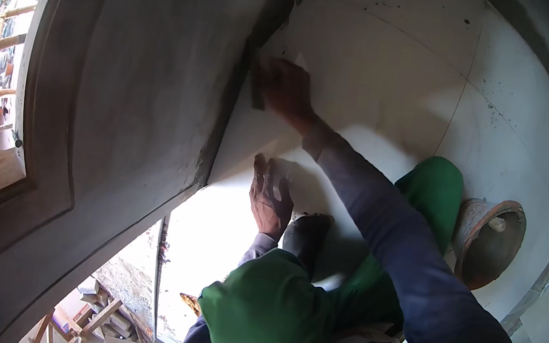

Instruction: The person applies grout to the corner gap between wall tiles using a scraper and a small block, then wipes the excess material away from the tiles with a cloth.

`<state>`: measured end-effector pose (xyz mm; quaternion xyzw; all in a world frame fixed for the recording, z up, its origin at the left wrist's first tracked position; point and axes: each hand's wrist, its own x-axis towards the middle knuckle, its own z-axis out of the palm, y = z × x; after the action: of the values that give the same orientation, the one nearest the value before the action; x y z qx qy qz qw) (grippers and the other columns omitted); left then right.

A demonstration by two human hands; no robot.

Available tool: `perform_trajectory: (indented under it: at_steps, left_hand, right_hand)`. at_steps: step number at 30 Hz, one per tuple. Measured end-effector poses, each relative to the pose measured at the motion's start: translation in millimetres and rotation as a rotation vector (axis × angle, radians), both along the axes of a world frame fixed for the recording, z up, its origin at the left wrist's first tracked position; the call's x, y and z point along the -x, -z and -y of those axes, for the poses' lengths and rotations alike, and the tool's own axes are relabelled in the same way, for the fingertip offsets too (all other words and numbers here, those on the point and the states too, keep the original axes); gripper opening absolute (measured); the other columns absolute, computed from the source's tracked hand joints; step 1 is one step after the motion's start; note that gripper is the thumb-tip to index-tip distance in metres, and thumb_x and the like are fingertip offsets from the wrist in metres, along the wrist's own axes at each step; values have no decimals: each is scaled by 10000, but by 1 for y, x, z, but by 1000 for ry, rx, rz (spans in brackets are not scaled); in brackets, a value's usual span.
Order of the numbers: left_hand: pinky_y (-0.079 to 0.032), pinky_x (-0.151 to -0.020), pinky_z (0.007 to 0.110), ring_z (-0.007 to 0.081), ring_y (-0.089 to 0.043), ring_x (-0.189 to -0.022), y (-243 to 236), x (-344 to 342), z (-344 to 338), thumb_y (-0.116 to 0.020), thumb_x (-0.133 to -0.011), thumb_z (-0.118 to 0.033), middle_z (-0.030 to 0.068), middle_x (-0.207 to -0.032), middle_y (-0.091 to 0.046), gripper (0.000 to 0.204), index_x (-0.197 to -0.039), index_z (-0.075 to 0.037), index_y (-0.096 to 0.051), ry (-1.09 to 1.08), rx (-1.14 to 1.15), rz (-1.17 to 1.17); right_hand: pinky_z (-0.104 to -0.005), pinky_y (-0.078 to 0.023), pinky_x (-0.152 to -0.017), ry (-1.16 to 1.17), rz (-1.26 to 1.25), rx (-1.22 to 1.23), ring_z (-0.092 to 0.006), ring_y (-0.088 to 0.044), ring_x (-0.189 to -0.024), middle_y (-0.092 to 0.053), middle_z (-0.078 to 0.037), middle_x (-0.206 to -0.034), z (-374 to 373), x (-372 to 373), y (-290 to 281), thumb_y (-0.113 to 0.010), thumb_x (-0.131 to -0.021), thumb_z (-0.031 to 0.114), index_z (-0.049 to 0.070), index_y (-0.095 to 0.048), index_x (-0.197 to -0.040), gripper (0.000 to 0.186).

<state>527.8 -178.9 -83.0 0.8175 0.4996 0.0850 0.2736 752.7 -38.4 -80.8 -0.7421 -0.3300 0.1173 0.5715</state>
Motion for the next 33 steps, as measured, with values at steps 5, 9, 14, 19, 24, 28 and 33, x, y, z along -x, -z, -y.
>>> perform_trajectory:
  at_steps: [5,9,14,19,24,28,33]
  left_hand:
    - [-233,-1292,526,365,-275,-1642,11,3,3,-574,-1014,-287,120,-1789,-309,728,-1689,-103,-372,106,-97,-150]
    - [-267,-1253,560,369,-300,-1618,22,-17,19,-548,-992,-326,129,-1772,-324,755,-1695,-128,-359,120,-95,-196]
    - [-275,-1244,580,390,-306,-1607,12,13,4,-524,-993,-338,146,-1755,-344,744,-1689,-123,-370,87,-131,-258]
    - [-269,-1245,597,412,-304,-1602,24,-10,12,-516,-992,-344,164,-1745,-346,752,-1688,-105,-360,120,-87,-191]
    - [-282,-1235,598,413,-305,-1600,18,13,3,-533,-979,-335,170,-1738,-351,759,-1680,-94,-368,107,-110,-228]
    - [-274,-1238,598,419,-310,-1593,18,5,5,-508,-990,-359,171,-1736,-350,754,-1676,-78,-371,128,-96,-244]
    - [-205,-1271,582,391,-252,-1630,29,18,7,-520,-961,-420,167,-1778,-296,828,-1705,-102,-344,105,-58,-268]
  right_hand:
    - [-411,-604,-687,-98,51,207,-267,-773,-708,-789,-135,-821,-28,-103,1,-717,-1016,293,25,-798,-960,286]
    - [-393,-594,-668,-212,395,312,-246,-752,-663,-764,-133,-733,-31,-175,22,-716,-1036,337,15,-792,-921,351]
    - [-396,-606,-700,-357,130,251,-272,-755,-723,-769,-104,-829,-22,-112,-8,-740,-979,259,56,-794,-938,214]
    - [-427,-600,-723,-174,763,255,-307,-760,-798,-756,-136,-914,-51,-214,34,-750,-950,261,42,-786,-1006,229]
    - [-420,-600,-726,-44,367,216,-328,-764,-809,-768,-159,-921,-61,-106,23,-750,-960,246,17,-784,-1021,239]
    - [-406,-621,-748,-55,115,197,-217,-785,-808,-796,-188,-883,-35,-142,12,-766,-962,209,-28,-799,-1066,261]
    - [-344,-572,-662,-40,-459,118,-168,-677,-682,-761,-82,-801,-89,-225,-32,-785,-977,209,-55,-779,-1033,269]
